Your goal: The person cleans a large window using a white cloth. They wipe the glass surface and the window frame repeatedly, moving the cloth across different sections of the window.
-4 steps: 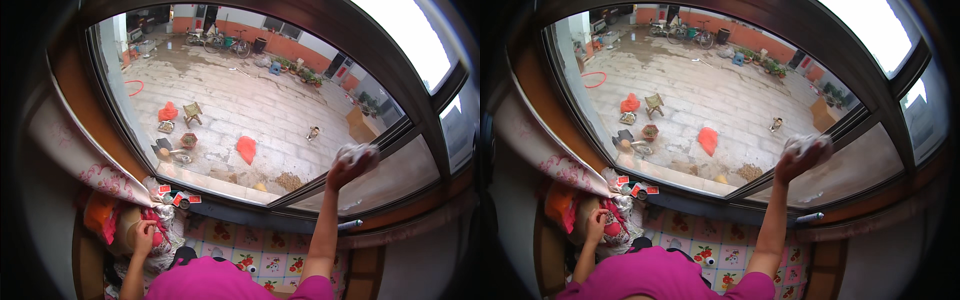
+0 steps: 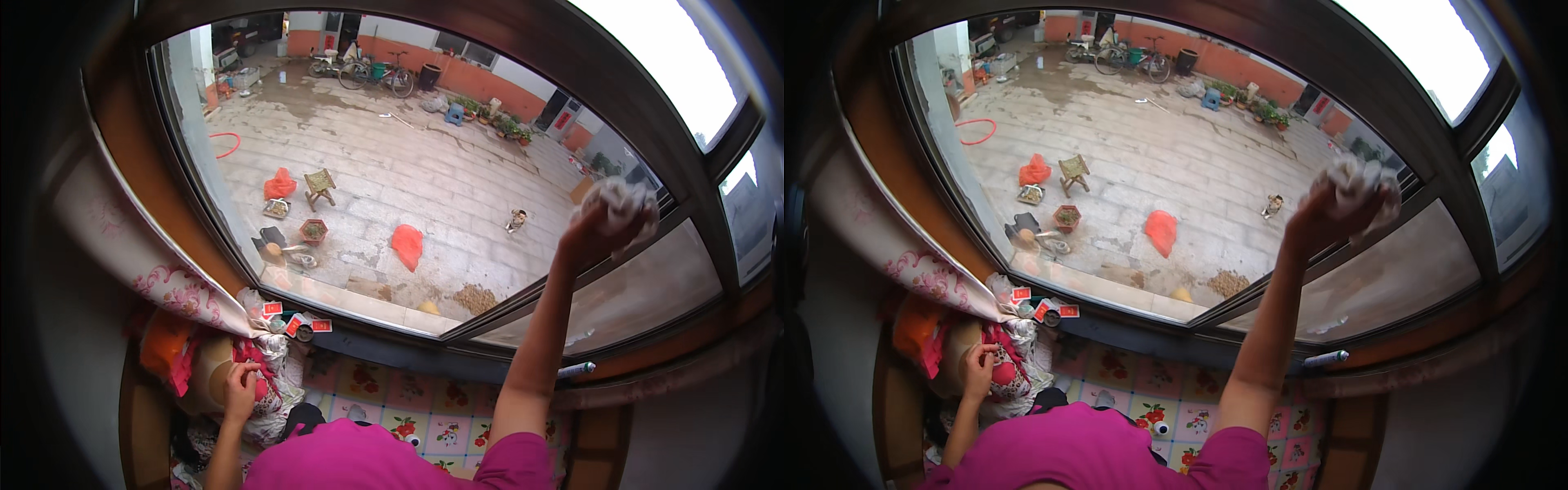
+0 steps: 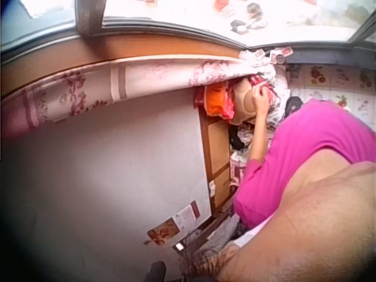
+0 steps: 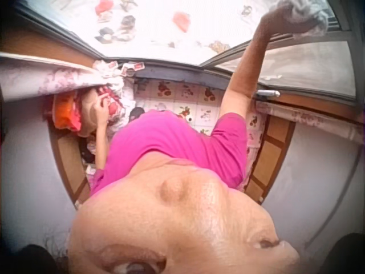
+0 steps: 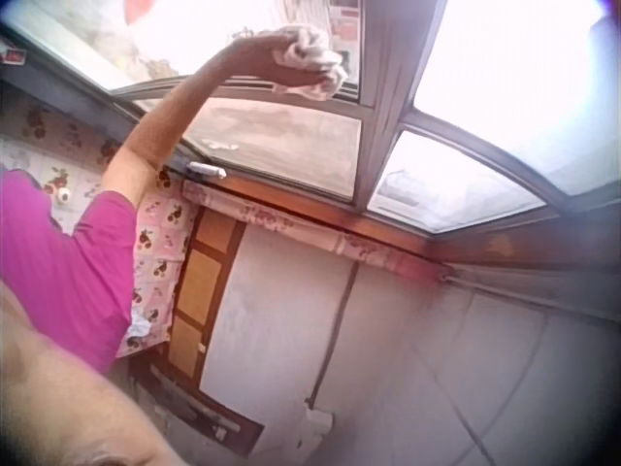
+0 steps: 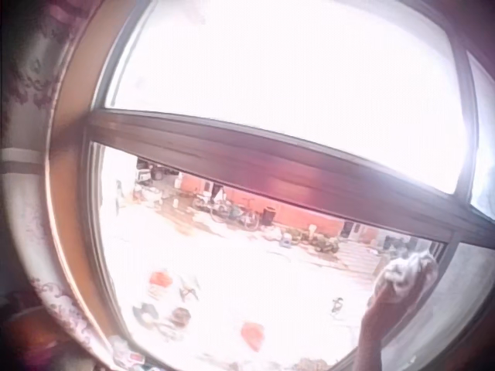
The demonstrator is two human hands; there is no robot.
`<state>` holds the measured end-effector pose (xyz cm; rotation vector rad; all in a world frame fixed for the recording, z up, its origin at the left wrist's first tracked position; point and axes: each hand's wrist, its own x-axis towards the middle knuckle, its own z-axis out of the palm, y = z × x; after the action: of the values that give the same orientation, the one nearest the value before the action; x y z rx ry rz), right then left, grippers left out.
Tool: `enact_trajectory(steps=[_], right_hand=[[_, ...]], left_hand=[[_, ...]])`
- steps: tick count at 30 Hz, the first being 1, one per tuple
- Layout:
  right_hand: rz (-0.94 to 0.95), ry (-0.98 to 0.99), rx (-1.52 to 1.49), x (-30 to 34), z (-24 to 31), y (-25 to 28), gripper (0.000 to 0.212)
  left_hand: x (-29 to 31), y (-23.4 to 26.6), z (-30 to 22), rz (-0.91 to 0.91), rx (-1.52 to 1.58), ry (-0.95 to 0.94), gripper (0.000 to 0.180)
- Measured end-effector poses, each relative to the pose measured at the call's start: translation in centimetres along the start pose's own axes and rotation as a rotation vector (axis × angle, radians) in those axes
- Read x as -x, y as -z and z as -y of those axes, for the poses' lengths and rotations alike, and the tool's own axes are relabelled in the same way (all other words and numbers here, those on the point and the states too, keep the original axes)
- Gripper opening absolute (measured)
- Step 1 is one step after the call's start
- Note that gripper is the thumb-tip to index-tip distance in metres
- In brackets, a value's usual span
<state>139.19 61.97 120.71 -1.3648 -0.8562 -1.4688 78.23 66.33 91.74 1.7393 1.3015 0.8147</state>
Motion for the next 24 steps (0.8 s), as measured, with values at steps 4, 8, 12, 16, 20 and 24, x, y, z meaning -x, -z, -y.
enact_trajectory(steps=[4, 8, 12, 16, 20, 24], right_hand=[[0.161, 0.151, -0.373, -4.3, 13.4, -5.8, 0.029], [0.198, 0.583, -0.523, 0.9, 22.7, -9.7, 0.041], [0.424, 0.510, -0.434, -2.8, 17.1, -6.1, 0.045], [0.393, 0.484, -0.022, -6.2, 2.3, 1.4, 0.053], [0.050, 0.399, 0.403, -6.1, -5.5, 6.6, 0.073], [0.086, 0.329, 0.139, -3.6, 5.4, -0.2, 0.065]], left_hand=[[-0.9, -3.2, -4.2, -0.006, 0.050, -0.073, 0.016], [-3.5, -7.8, -9.3, 0.107, 0.135, -0.257, 0.016], [-2.8, -5.8, -9.7, 0.092, -0.015, -0.505, 0.015], [0.2, -2.6, -4.2, 0.056, -0.114, -0.277, 0.012], [2.7, 0.9, 3.4, -0.036, -0.175, -0.126, 0.010], [3.2, 4.8, 5.1, -0.095, -0.189, -0.042, 0.010]])
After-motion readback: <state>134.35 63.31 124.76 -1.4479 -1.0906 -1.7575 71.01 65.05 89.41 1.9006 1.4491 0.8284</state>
